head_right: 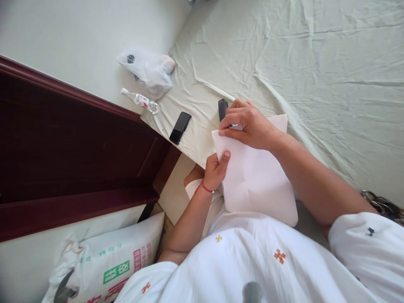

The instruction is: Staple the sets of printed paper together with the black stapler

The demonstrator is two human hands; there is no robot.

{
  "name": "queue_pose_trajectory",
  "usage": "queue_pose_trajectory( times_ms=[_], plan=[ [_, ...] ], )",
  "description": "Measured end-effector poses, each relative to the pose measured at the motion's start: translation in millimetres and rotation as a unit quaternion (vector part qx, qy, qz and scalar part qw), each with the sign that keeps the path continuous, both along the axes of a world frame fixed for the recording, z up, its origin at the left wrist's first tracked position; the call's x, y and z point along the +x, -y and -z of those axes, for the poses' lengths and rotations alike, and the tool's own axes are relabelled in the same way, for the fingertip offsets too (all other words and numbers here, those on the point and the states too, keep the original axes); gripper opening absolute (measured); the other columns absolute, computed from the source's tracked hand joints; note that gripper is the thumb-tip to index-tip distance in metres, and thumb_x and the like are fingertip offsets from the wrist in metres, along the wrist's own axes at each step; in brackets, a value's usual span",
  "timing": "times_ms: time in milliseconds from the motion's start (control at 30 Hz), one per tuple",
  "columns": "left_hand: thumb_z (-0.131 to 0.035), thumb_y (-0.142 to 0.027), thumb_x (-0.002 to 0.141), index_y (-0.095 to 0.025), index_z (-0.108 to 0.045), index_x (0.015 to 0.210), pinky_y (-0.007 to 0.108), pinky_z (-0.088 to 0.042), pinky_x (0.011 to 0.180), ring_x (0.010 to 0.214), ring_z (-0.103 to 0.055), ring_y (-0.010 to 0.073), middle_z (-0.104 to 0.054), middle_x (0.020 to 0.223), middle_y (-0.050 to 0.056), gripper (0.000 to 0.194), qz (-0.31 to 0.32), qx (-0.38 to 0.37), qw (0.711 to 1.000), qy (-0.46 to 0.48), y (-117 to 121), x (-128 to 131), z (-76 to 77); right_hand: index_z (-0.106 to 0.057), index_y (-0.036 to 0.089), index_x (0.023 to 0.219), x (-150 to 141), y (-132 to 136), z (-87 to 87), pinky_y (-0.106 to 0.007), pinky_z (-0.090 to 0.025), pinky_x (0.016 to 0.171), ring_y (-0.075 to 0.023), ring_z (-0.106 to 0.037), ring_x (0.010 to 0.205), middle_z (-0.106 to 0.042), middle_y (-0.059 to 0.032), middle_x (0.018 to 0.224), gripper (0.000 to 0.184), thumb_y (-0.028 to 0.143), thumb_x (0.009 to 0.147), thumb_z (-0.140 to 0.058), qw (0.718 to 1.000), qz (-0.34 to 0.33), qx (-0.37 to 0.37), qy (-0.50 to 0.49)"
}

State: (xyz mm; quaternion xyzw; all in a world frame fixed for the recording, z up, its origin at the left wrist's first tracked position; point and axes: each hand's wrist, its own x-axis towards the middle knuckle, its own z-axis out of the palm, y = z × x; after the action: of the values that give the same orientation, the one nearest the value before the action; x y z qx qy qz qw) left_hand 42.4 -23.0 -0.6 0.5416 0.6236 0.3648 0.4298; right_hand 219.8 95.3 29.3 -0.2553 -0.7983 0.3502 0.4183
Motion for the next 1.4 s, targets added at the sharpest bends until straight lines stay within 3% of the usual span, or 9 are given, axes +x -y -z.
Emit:
queue_pose_trajectory(
  times_ms=[333, 567, 800, 1033, 1400],
  plan=[
    [-0.051, -0.078, 0.090, -0.019, -0.041, 0.066, 0.030, -0.026, 0.062, 0.063, -0.033, 0.0107, -0.037, 0.062, -0.001, 0.065, 0.000, 0.003, 1.000, 0.005, -0.5, 0.8, -0.4, -0.077, 0.032, 0.088, -1.6, 2.3, 1.7, -0.050, -0.047, 0.100, -0.0262, -0.063, 0.096, -0.074, -0.0024, 0.089, 0.017, 0.045, 0.096, -0.068, 0.999, 0.018, -0.006, -0.036],
    [-0.050, -0.080, 0.089, -0.019, -0.039, 0.066, 0.030, -0.026, 0.062, 0.064, -0.033, 0.0109, -0.036, 0.062, -0.001, 0.067, -0.017, 0.003, 1.000, 0.006, -2.6, 2.4, -2.2, -0.076, 0.031, 0.081, -2.9, -2.0, 1.0, -0.049, -0.047, 0.097, -0.0269, -0.059, 0.101, -0.072, -0.0035, 0.091, 0.022, 0.047, 0.094, -0.071, 0.998, 0.046, 0.037, -0.025],
    [-0.044, -0.081, 0.092, -0.019, -0.038, 0.067, 0.029, -0.027, 0.062, 0.064, -0.029, 0.0103, -0.034, 0.062, -0.002, 0.067, -0.026, 0.019, 0.999, 0.003, -4.1, 1.1, 1.9, -0.077, 0.030, 0.084, -2.8, -3.4, 5.8, -0.046, -0.047, 0.090, -0.0230, -0.059, 0.088, -0.070, -0.0012, 0.081, 0.023, 0.045, 0.098, -0.067, 0.995, 0.034, 0.089, -0.032],
    [-0.043, -0.082, 0.091, -0.019, -0.037, 0.067, 0.029, -0.027, 0.062, 0.064, -0.029, 0.0100, -0.033, 0.062, -0.002, 0.068, -0.024, 0.023, 0.999, 0.004, -5.7, 2.2, 0.6, -0.078, 0.029, 0.085, -3.6, -1.9, 6.0, -0.047, -0.046, 0.089, -0.0245, -0.061, 0.093, -0.073, -0.0021, 0.087, 0.025, 0.044, 0.100, -0.064, 0.991, 0.059, 0.120, -0.021],
    [-0.039, -0.082, 0.093, -0.020, -0.031, 0.066, 0.030, -0.024, 0.060, 0.062, -0.026, 0.0096, -0.030, 0.061, -0.003, 0.068, -0.016, 0.018, 1.000, -0.010, -5.9, -0.1, 3.6, -0.076, 0.027, 0.089, -4.2, -5.5, 9.6, -0.045, -0.045, 0.086, -0.0233, -0.057, 0.088, -0.073, -0.0042, 0.090, 0.021, 0.039, 0.100, -0.064, 0.991, 0.040, 0.129, -0.017]
  ],
)
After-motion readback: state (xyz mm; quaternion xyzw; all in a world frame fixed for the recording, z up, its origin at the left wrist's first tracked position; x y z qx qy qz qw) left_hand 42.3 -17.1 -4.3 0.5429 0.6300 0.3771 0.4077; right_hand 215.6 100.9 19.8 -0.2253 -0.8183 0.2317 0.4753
